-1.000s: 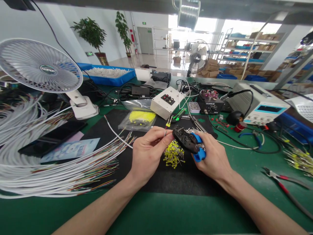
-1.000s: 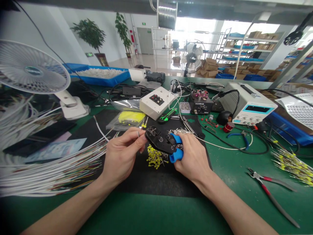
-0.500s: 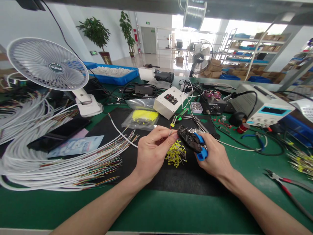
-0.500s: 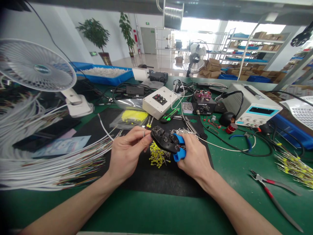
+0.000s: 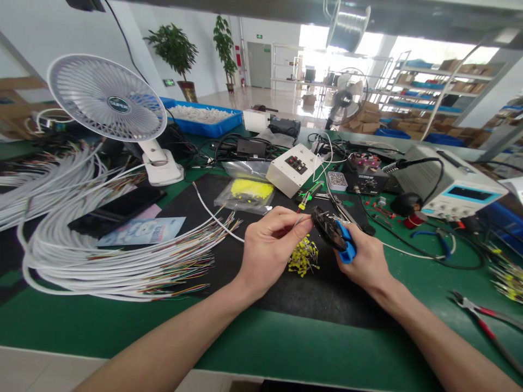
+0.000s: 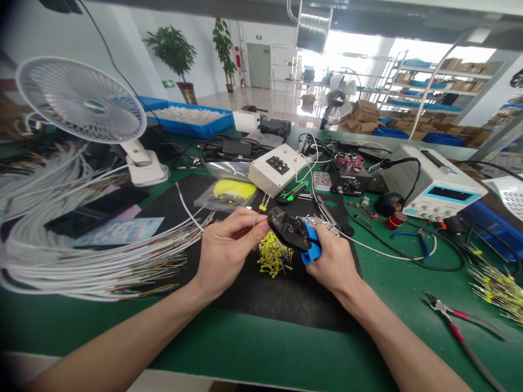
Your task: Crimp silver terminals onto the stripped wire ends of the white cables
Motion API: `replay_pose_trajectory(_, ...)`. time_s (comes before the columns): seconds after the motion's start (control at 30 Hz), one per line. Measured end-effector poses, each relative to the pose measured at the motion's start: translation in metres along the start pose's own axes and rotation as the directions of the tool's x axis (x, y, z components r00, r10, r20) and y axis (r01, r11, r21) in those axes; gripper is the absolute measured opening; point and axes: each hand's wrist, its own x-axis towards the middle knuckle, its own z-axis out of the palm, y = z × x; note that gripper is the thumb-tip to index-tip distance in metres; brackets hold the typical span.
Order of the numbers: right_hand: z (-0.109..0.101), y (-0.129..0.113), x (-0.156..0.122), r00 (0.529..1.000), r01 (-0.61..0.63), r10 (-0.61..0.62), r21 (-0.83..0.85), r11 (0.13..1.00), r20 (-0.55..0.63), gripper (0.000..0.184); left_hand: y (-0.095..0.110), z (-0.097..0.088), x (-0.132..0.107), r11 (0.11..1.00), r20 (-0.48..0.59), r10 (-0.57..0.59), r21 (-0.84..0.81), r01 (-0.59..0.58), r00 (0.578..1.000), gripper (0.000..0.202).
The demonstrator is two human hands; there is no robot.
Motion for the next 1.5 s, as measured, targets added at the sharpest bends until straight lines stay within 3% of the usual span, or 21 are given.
replay_pose_trajectory(0.27, -0.007, -0.003, 0.001, 1.000, 0.008, -0.008, 0.001, 1.000, -0.003, 0.030, -0.001, 0.001, -0.001, 0.998, -0.001, 0.056, -0.010, -0.056, 0.998, 0.011)
replay_pose_trajectory(0.5, -0.025, -0.008, 0.010, 0.988, 0.153, -0.154, 0.091, 0.984, 0.005, 0.071, 0.003, 0.000, -0.001, 0.991, -0.014, 0.130, 0.046, -0.129, 0.991, 0.010)
replay_pose_trajectory(0.6, -0.027, -0.006, 0.010, 0.982, 0.189, -0.191, 0.143, 0.971, -0.002, 0.074, 0.004, 0.002, -0.001, 0.987, -0.013, 0.118, 0.116, -0.115, 0.993, 0.011)
replay_pose_trajectory(0.7, -0.029, -0.008, 0.008, 0.995, 0.100, -0.101, 0.247, 0.964, -0.009, 0.064, 0.007, 0.002, 0.000, 0.970, -0.022, 0.097, 0.224, -0.090, 0.995, 0.011)
replay_pose_trajectory(0.77, -0.030, -0.009, 0.007, 0.999, -0.015, 0.031, 0.323, 0.946, -0.044, 0.054, 0.008, 0.001, 0.000, 0.954, 0.093, 0.109, 0.269, -0.130, 0.990, 0.011)
replay_pose_trajectory(0.83, -0.031, -0.006, 0.007, 0.978, -0.130, 0.186, 0.417, 0.900, -0.095, 0.046, 0.007, 0.000, -0.002, 0.933, 0.342, 0.109, 0.290, -0.215, 0.933, 0.013)
replay_pose_trajectory(0.87, -0.031, -0.004, 0.008, 0.961, -0.170, 0.252, 0.472, 0.865, -0.115, 0.043, 0.006, -0.001, -0.003, 0.917, 0.484, 0.092, 0.300, -0.264, 0.870, 0.015)
replay_pose_trajectory(0.93, -0.030, 0.001, 0.008, 0.929, -0.211, 0.345, 0.574, 0.791, -0.134, 0.039, 0.004, -0.001, -0.006, 0.877, 0.711, 0.039, 0.313, -0.366, 0.702, 0.017)
replay_pose_trajectory(1.0, -0.029, 0.006, 0.008, 0.912, -0.224, 0.389, 0.640, 0.735, -0.129, 0.039, 0.001, 0.000, -0.006, 0.839, 0.829, -0.001, 0.305, -0.451, 0.559, 0.016)
replay_pose_trajectory(1.07, -0.027, 0.008, 0.007, 0.905, -0.234, 0.411, 0.676, 0.699, -0.112, 0.040, -0.002, 0.001, -0.004, 0.818, 0.875, -0.008, 0.284, -0.500, 0.484, 0.017)
replay_pose_trajectory(1.13, -0.026, 0.007, 0.007, 0.904, -0.243, 0.417, 0.694, 0.678, -0.092, 0.040, -0.006, 0.001, 0.000, 0.798, 0.870, 0.001, 0.297, -0.525, 0.493, 0.019)
replay_pose_trajectory(1.27, -0.025, 0.002, 0.007, 0.907, -0.259, 0.417, 0.712, 0.653, -0.053, 0.039, -0.020, 0.003, 0.005, 0.649, 0.783, 0.004, 0.471, -0.597, 0.622, 0.021)
replay_pose_trajectory(1.37, -0.026, 0.000, 0.007, 0.904, -0.272, 0.427, 0.743, 0.612, -0.020, 0.038, -0.028, 0.007, 0.002, 0.538, 0.782, -0.056, 0.548, -0.641, 0.621, 0.018)
replay_pose_trajectory(1.5, -0.027, 0.000, 0.007, 0.901, -0.283, 0.434, 0.763, 0.582, 0.003, 0.037, -0.028, 0.016, -0.003, 0.490, 0.784, -0.112, 0.578, -0.652, 0.611, 0.014)
